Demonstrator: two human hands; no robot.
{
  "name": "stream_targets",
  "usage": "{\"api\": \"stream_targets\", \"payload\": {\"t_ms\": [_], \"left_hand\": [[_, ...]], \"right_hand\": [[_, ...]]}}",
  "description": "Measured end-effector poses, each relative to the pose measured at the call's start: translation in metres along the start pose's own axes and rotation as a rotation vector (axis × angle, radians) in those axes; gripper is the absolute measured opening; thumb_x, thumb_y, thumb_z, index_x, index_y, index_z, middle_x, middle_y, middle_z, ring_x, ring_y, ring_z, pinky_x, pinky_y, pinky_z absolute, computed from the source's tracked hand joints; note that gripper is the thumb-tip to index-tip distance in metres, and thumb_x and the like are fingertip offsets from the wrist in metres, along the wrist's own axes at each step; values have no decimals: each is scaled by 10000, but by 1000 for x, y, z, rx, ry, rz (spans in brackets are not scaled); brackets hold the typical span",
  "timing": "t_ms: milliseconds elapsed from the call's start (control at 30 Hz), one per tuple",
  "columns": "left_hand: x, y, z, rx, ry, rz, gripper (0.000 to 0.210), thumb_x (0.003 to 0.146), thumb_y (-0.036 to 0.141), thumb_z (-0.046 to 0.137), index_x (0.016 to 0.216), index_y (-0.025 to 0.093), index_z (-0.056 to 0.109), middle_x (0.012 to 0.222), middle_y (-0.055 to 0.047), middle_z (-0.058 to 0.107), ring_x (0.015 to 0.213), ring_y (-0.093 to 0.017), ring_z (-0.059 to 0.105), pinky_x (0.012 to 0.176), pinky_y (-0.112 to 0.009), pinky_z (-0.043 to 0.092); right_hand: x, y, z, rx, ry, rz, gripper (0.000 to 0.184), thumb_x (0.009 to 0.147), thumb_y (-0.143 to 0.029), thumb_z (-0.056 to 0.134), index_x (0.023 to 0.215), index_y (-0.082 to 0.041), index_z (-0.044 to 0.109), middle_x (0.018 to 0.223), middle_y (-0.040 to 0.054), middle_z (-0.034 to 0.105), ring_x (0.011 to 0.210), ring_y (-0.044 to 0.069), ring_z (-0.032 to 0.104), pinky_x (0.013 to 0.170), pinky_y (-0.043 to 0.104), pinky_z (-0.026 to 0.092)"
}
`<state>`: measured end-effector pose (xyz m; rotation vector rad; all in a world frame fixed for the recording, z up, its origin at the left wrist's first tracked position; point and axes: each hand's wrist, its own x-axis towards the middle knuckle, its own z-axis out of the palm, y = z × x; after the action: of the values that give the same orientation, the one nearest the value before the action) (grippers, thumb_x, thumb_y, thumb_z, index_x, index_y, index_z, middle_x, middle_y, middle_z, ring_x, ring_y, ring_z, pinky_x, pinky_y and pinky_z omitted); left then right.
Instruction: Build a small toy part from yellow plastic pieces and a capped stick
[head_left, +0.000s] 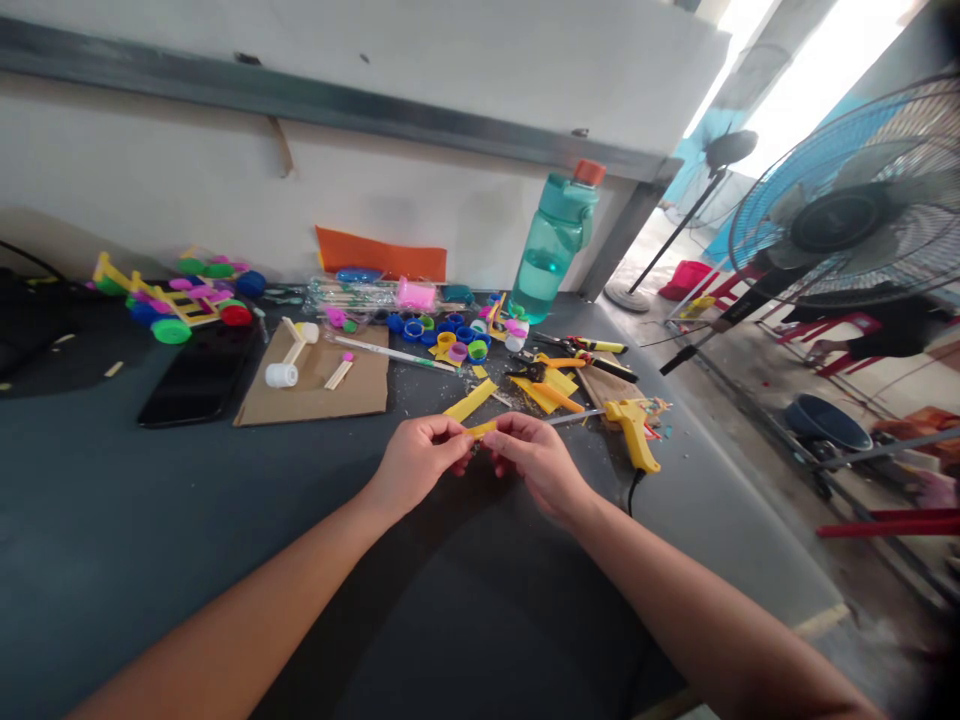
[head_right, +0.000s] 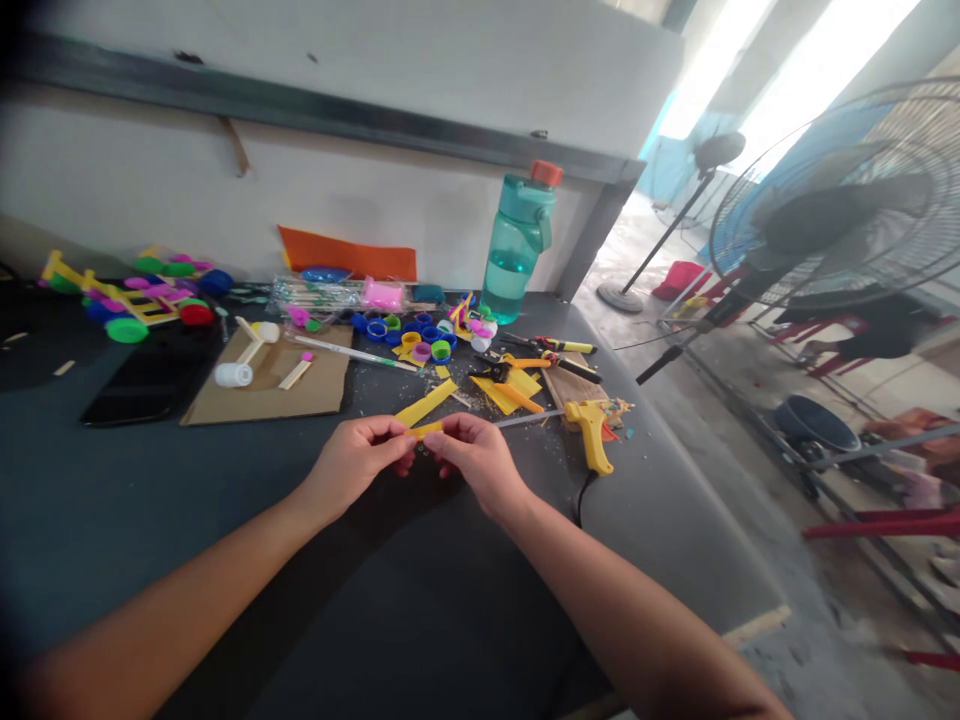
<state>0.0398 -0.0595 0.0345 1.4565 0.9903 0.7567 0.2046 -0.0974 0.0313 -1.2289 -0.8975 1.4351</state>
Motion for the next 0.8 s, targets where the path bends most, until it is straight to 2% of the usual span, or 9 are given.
{"api": "stream_targets", "payload": {"t_ms": [300,467,633,800], "left_hand": [[1,-4,1,-62,-36,-39,223,786,345,606,708,148,675,638,-22,640,584,-131,581,567,-236,490],[1,-5,-1,-64,-45,-32,234,801,354,590,744,149,687,662,-24,646,610,-136,590,554,-232,499],[0,0,0,11,-21,-6,191,786,323,620,723,151,674,652,-8,631,573,-110,559,558,-218,491],[0,2,1,-11,5,-18,163,772,303,629,730,149,667,661,-5,625,592,-111,561,557,-213,490]], "right_hand": [[0,-2,1,-44,87,-10,237,631,-354,770,654,-167,626,561,-28,572,494,85,477,458,209,379],[1,-2,-3,-38,94,-17,216,645,-337,754,660,-165,625,609,-7,624,494,82,479,465,213,372],[1,-1,-4,-40,85,-27,191,659,-310,744,660,-162,623,600,-15,609,495,77,475,472,208,366],[1,-1,-3,-54,85,-53,189,649,-299,752,672,-164,622,580,-26,589,491,77,468,480,211,362]]}}
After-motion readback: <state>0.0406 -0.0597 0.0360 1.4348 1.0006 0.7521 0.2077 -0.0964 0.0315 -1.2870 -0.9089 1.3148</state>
